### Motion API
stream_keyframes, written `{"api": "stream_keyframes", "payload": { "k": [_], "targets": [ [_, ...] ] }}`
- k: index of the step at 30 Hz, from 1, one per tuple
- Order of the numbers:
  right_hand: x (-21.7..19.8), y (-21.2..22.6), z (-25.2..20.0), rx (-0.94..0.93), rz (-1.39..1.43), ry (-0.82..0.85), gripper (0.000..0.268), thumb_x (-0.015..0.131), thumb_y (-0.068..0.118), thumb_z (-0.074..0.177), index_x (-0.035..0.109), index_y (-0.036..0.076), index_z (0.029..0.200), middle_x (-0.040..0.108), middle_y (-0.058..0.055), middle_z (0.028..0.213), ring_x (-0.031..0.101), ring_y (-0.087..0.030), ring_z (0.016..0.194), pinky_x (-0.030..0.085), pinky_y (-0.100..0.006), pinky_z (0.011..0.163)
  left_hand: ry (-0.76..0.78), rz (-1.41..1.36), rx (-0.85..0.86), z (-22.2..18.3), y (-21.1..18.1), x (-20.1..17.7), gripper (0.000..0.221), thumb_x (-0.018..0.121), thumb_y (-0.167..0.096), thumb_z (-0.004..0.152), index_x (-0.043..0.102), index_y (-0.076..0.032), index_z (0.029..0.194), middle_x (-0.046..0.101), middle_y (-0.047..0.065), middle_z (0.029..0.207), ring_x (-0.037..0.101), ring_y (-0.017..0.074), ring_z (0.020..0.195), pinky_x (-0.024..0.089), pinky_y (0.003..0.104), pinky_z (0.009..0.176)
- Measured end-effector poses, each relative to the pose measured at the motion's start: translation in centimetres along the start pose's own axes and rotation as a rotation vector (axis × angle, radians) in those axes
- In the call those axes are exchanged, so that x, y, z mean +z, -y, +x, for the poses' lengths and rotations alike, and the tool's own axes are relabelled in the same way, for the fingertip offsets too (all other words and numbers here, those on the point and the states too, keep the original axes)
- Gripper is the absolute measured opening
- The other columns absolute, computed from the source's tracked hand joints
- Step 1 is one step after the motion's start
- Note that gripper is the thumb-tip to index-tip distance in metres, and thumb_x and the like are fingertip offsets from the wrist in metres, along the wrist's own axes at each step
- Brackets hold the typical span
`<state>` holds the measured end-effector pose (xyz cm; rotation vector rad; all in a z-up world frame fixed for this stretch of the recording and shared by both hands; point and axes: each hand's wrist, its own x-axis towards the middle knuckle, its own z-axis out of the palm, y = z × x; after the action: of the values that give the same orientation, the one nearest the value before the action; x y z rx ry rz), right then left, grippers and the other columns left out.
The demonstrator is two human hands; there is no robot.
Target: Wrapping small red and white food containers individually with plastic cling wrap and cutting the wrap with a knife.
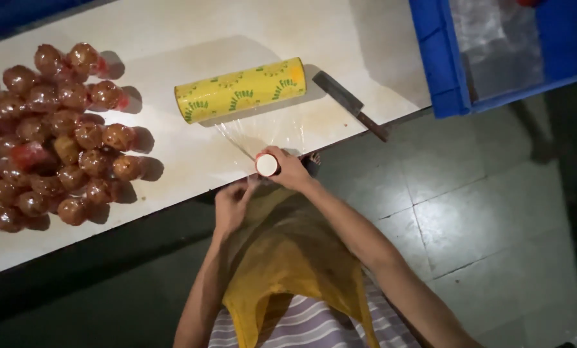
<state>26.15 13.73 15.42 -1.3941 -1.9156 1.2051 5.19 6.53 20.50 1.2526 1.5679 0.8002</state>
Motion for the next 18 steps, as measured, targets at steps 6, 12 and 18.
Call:
{"api": "stream_keyframes", "payload": {
  "k": [6,12,18],
  "targets": [
    [2.7,-4.7,-0.2,-0.001,0.025,0.000,0.070,0.052,0.004,0.088,0.033,0.005,0.156,0.060,-0.025,0.136,0.059,-0.043,0.126,0.048,-0.045,0.107,-0.120,0.201,0.186,8.2,1.2,4.8,0.026,0.080,-0.028,0.087,0.077,-0.003,0.088,0.074,0.017,0.080,0.071,0.0293,0.072,0.056,0.039,0.067],
    [-0.1,-2.9,-0.3,0.134,-0.101,-0.030,0.074,0.062,0.006,0.083,0.033,0.001,0.151,0.061,-0.030,0.129,0.059,-0.048,0.120,0.049,-0.051,0.100,0.153,0.159,0.345,11.6,4.7,6.0,0.024,0.080,-0.025,0.086,0.075,-0.006,0.100,0.073,0.014,0.093,0.072,0.0271,0.082,0.057,0.038,0.074],
    [1.2,-2.3,-0.9,0.088,0.061,-0.047,0.090,0.074,0.012,0.074,0.033,0.003,0.154,0.064,-0.026,0.131,0.061,-0.044,0.119,0.053,-0.046,0.096,0.461,0.255,0.303,12.0,3.2,3.8,0.047,0.081,-0.022,0.080,0.069,-0.003,0.122,0.070,0.016,0.119,0.069,0.0273,0.099,0.055,0.037,0.086]
  ]
}}
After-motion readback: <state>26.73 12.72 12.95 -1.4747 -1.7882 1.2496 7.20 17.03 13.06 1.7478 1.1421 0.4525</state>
